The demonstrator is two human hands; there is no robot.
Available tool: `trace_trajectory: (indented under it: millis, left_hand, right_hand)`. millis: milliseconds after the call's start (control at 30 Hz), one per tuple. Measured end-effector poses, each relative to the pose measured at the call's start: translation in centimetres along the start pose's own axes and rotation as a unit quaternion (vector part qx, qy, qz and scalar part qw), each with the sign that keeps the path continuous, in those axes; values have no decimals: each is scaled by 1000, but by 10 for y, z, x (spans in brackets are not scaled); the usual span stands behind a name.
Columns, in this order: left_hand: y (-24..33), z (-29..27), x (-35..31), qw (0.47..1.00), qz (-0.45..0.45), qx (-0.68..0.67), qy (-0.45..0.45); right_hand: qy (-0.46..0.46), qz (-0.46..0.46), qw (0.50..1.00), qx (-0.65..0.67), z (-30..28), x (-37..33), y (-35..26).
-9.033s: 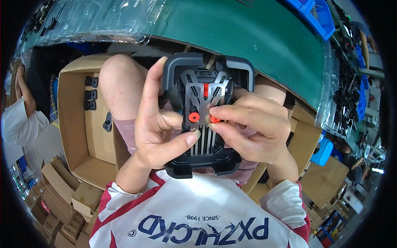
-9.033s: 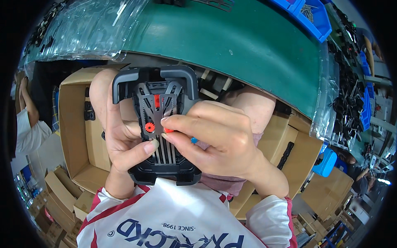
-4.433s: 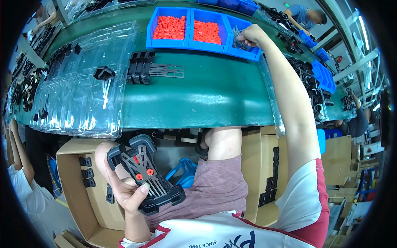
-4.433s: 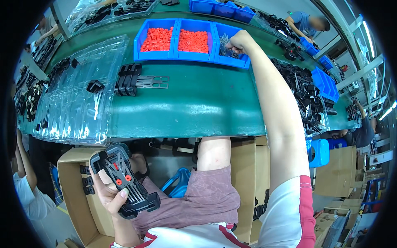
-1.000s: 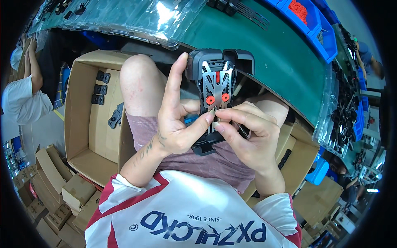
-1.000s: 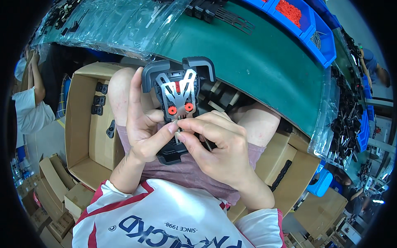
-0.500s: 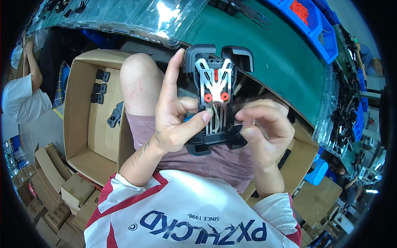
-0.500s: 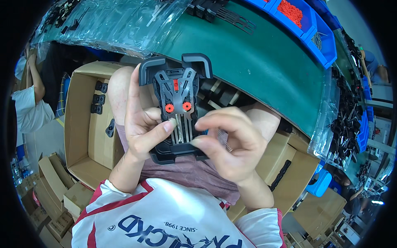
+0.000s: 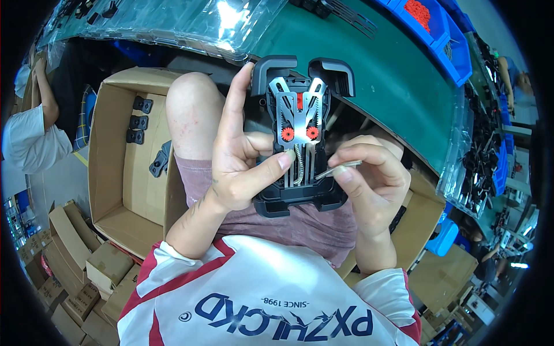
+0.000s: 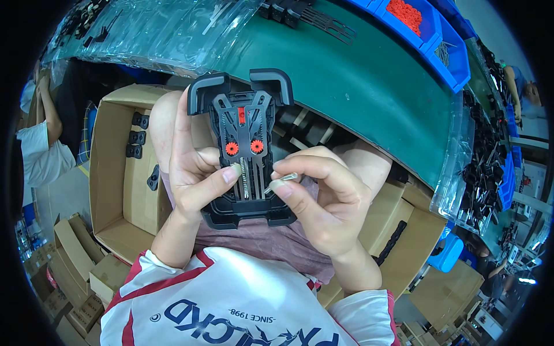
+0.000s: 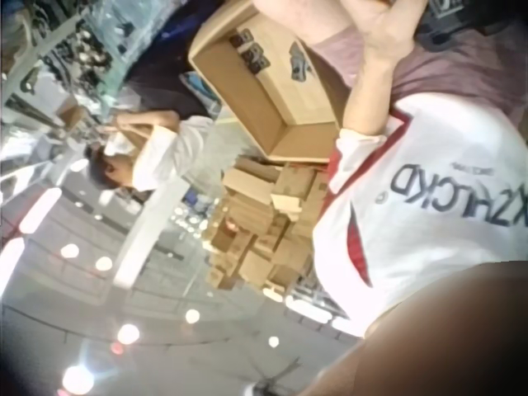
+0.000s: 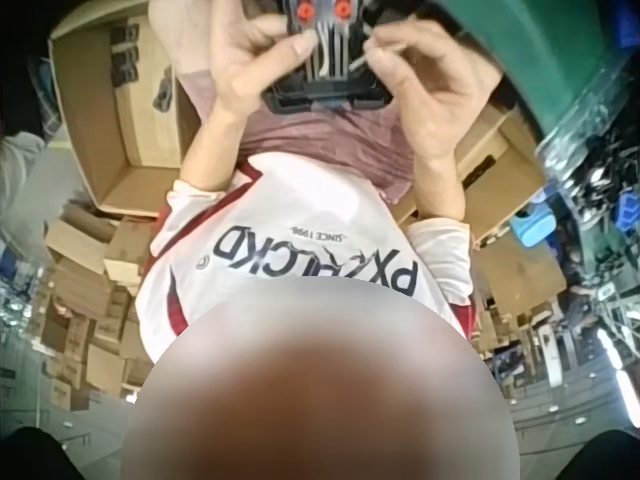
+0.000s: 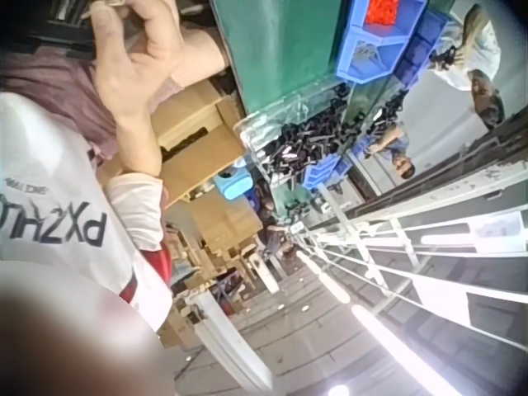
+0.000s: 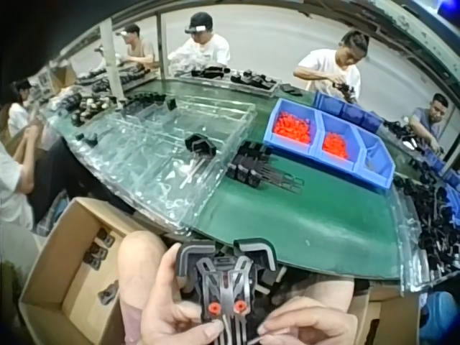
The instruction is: The recorder is assembling plastic phone holder components by inserting small red plastic parts into the base and attaching side arms.
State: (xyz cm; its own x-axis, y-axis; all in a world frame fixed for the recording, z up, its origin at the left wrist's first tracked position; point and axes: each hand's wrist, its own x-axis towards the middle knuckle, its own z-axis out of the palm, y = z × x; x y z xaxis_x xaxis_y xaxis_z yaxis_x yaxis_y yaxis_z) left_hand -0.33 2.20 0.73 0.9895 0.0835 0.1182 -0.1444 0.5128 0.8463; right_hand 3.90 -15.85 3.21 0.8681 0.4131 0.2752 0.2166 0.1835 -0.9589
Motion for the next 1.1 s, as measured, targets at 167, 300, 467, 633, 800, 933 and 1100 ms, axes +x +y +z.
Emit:
trace_trajectory:
  millis: [167,300,467,633,800,933,1100]
  left_hand:
    - [0,-1,-1,1000,4,30,-7]
    - [-3,-5,-4,998,13,48,-26]
    - [-6,-3,-5,999,17,43,-28]
    - [-5,3,-5,998,13,62,9]
    - [-11,-1,-6,995,42,88,-5]
    - [-15,-3,-7,987,77,140,-15]
    - [-18,-2,-8,979,126,162,-18]
  right_hand:
    - [-16,43,999,-10,4,1,-2]
    - [-33,43,998,-35,4,1,-1]
    - [-29,51,997,-46,8,-1,-1]
    - [18,75,997,-10,11,-2,0]
    - [-37,71,995,-66,5,-2,0]
    - [-42,96,992,-75,7,-2,-3]
    - [-13,108,991,-84,11,-4,-5]
